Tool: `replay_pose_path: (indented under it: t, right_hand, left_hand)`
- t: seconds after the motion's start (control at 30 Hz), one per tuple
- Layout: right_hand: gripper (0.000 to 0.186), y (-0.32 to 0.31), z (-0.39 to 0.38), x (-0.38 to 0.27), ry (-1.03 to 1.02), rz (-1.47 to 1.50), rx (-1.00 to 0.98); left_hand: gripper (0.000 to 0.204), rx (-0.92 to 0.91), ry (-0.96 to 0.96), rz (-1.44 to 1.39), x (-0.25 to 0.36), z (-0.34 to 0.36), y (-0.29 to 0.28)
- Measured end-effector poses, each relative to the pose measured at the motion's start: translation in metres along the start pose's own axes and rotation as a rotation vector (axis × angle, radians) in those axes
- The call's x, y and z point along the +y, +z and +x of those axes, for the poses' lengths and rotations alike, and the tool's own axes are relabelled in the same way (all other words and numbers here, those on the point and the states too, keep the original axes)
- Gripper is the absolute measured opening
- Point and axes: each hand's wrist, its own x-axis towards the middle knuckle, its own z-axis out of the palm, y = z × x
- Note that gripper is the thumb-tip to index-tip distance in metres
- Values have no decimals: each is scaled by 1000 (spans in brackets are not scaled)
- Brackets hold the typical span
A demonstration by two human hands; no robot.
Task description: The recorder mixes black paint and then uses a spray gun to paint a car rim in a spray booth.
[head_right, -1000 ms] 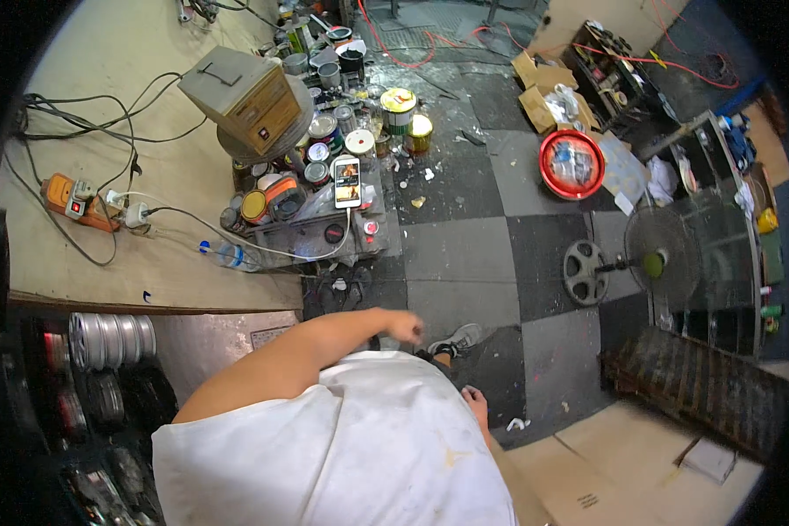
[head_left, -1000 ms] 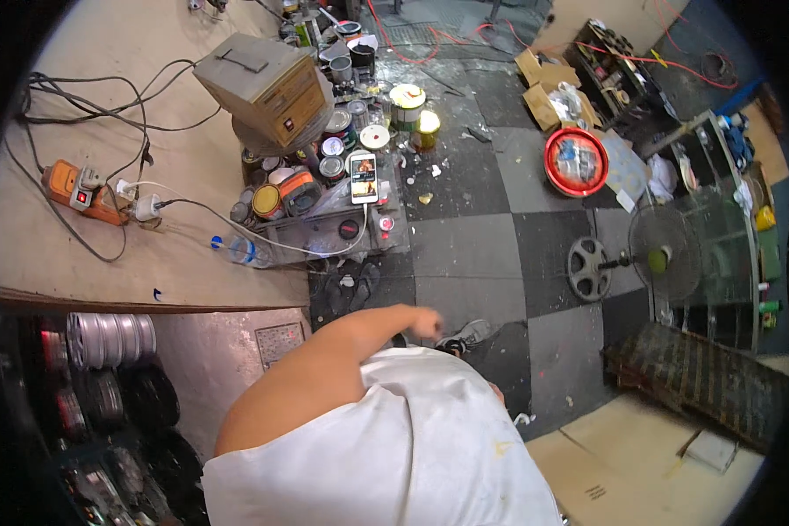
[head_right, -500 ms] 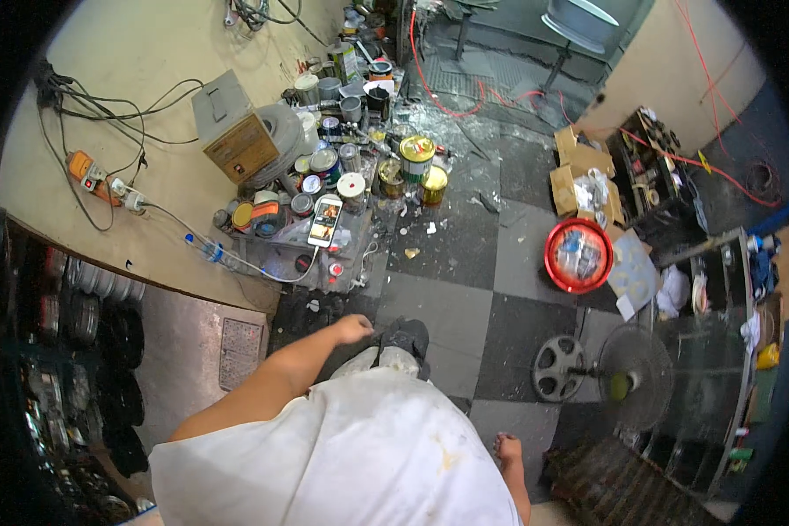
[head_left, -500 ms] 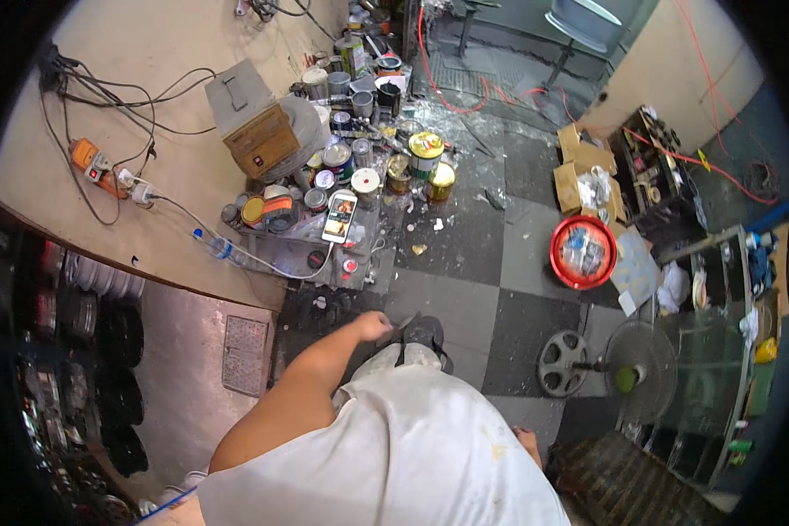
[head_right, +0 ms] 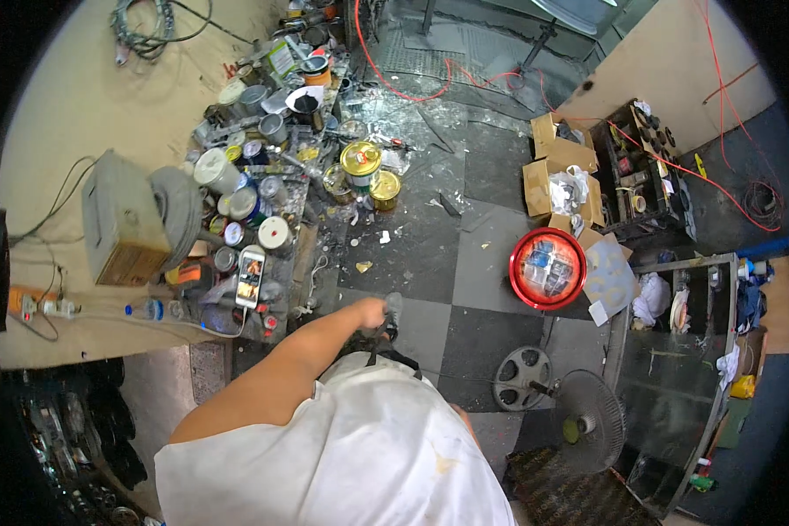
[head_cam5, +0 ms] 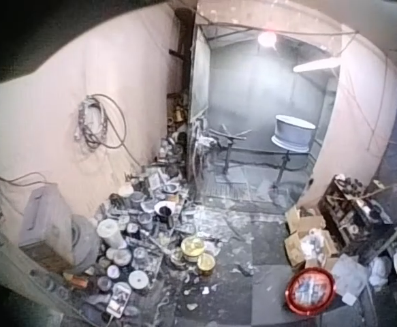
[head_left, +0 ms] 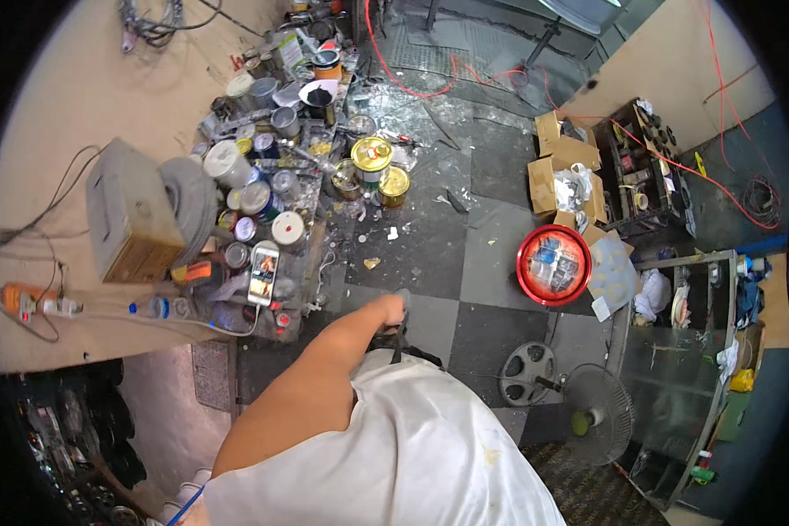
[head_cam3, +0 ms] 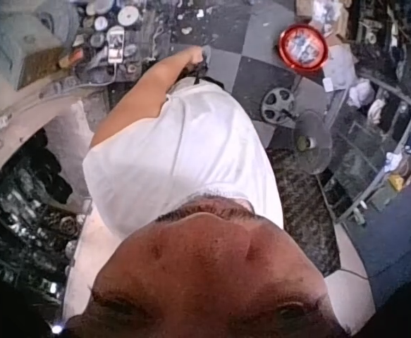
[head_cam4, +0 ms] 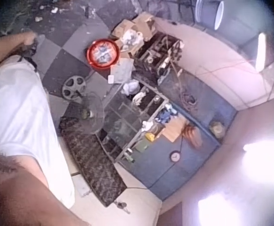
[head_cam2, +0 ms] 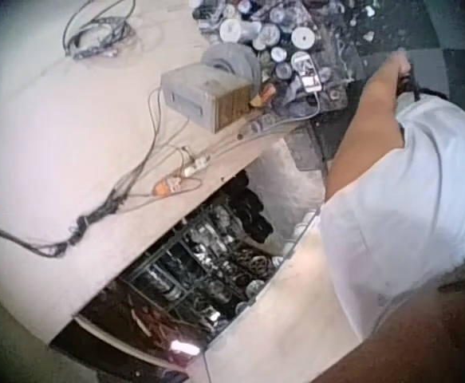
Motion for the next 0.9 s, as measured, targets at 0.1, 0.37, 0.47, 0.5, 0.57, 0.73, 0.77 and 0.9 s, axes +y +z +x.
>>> replay_pose_path:
  t: [0.1, 0.37, 0.47, 0.5, 0.57, 0.73, 0.77, 0.9]
  right_hand:
    - [37, -14, 18, -33, 119, -130, -61]
    - [38, -80, 63, -159, 236, 349, 130]
    - [39, -100, 105, -144, 141, 383, 41]
    - [37, -100, 129, -135, 102, 220, 46]
    - [34, -103, 174, -115, -81, -56, 15]
    - [25, -166, 290, -146, -110, -326, -132]
    - [23, -185, 310, -167, -107, -349, -154]
    - [17, -265, 385, -265, -19, -225, -174]
  left_hand:
    - [32, 199, 53, -234, 25, 53, -53]
    - [39, 196, -15, -244, 32, 107, -137]
    - [38, 175, -91, -195, 6, 112, -131]
    - [40, 125, -112, -158, -4, 113, -128]
    - [42, 75, -133, -76, -24, 109, -117]
    - [43, 24, -289, -75, -39, 101, -115]
    - [43, -19, -355, -91, -36, 104, -124]
    - [43, 47, -469, -327, -14, 129, -186]
